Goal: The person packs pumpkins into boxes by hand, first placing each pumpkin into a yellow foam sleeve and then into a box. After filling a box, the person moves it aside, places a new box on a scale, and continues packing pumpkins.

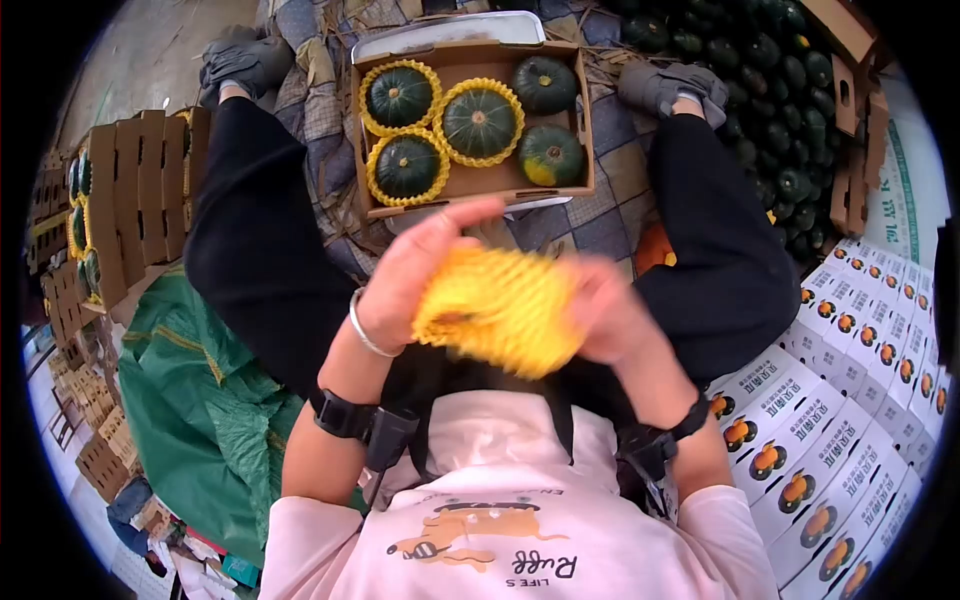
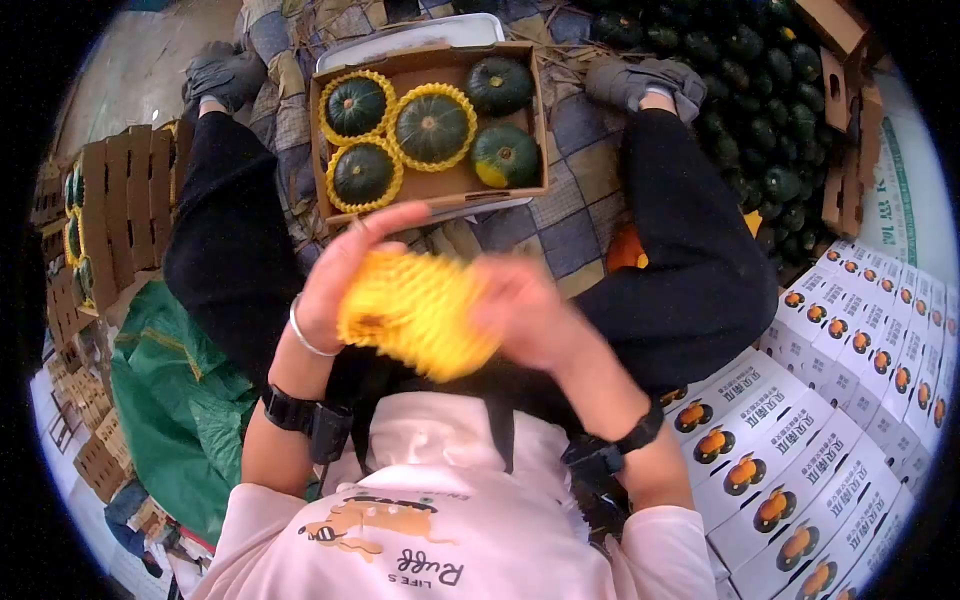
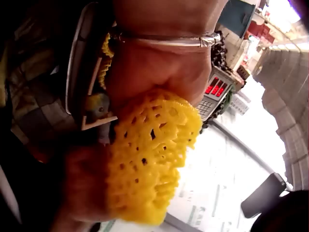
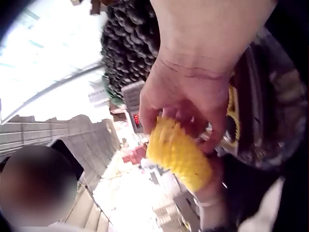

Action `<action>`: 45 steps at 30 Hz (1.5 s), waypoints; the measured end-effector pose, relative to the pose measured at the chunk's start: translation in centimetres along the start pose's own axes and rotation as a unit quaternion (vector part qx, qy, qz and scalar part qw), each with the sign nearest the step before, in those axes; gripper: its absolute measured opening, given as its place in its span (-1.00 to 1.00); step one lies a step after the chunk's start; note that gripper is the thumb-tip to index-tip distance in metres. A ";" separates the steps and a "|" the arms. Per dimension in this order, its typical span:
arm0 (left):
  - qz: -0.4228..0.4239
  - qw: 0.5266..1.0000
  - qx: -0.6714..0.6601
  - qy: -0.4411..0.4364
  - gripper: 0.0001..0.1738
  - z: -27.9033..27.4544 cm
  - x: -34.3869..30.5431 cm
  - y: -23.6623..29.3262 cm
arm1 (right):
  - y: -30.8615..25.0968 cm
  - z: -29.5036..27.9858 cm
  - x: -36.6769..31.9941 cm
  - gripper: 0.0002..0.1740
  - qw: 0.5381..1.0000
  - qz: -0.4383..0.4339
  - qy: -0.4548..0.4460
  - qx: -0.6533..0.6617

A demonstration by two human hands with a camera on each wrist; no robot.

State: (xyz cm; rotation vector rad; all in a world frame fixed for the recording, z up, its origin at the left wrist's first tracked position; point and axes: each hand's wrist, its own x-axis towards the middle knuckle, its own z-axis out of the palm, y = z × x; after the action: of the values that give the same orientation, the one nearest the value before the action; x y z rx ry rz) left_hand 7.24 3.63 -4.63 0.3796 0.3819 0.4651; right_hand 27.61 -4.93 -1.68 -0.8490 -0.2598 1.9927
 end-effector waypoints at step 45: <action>0.171 0.903 0.333 0.211 0.23 2.7 -2.5 -0.7 | 0.9 4.9 3.8 0.11 0.616 -0.255 0.055 -0.743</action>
State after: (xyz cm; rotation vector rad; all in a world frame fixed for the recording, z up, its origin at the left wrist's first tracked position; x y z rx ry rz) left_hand 6.62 1.06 -1.95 1.0312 0.9131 0.7609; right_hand 22.52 -1.56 -0.24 -1.5690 -1.9978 0.7764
